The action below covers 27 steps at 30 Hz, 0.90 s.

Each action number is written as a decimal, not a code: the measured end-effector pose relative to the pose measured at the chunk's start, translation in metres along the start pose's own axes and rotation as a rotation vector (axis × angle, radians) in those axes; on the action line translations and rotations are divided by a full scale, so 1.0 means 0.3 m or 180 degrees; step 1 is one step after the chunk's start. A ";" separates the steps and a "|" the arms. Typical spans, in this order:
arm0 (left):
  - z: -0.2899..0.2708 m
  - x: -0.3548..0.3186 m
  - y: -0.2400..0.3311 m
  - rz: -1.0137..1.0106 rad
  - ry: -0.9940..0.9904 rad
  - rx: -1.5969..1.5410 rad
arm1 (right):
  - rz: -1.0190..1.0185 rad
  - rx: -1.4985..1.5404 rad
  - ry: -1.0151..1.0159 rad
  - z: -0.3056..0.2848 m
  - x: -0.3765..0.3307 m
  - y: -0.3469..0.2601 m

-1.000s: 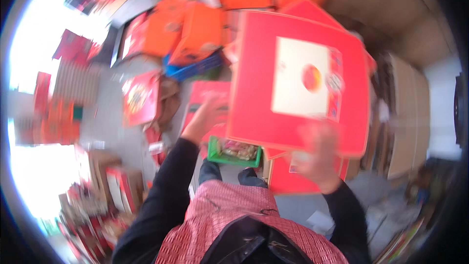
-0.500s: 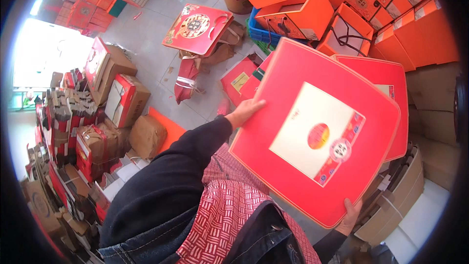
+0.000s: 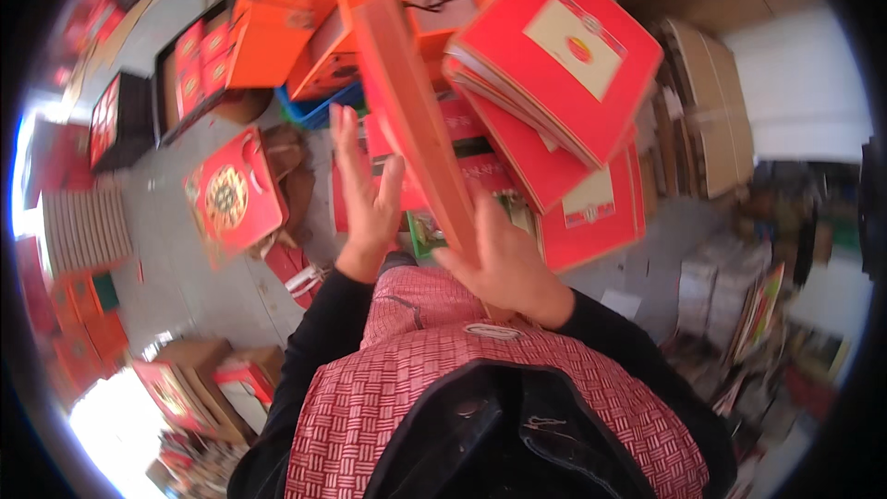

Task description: The person repeatedly assembles red cardboard boxes by folding flaps and securing them with white tape. They handle each box one at a time, then place the finished boxes into a green crate. Another person is visible in the background moving boxes.

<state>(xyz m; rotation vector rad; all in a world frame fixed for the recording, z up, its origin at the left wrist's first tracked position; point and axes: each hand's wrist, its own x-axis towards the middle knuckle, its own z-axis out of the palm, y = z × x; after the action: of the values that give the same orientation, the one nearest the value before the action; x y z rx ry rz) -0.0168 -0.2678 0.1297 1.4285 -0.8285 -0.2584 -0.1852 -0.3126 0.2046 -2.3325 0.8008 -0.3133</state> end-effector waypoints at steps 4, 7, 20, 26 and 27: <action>-0.003 0.096 0.217 0.1889 -0.1681 0.1571 | -0.0004 0.0596 0.0219 -0.005 -0.022 0.039; 0.018 0.091 0.203 0.1686 -0.2197 0.1702 | 0.0390 0.1575 0.0120 -0.058 -0.032 0.158; 0.349 0.129 0.303 0.0838 -0.2902 0.3180 | 0.1866 0.2861 0.1383 0.641 -0.359 1.626; 0.422 0.065 0.300 0.0682 -0.2479 0.3657 | 0.2709 0.5894 0.2157 0.293 -0.223 1.556; 0.425 0.066 0.286 0.0657 -0.2444 0.3716 | 0.2509 0.5872 0.2354 0.239 -0.223 1.576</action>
<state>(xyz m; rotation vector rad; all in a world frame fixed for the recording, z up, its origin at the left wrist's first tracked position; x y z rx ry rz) -0.1110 -0.3631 0.2072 2.3330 -1.9413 -0.1524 -0.4282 -0.5222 -0.1560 -0.1061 0.9559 -0.9823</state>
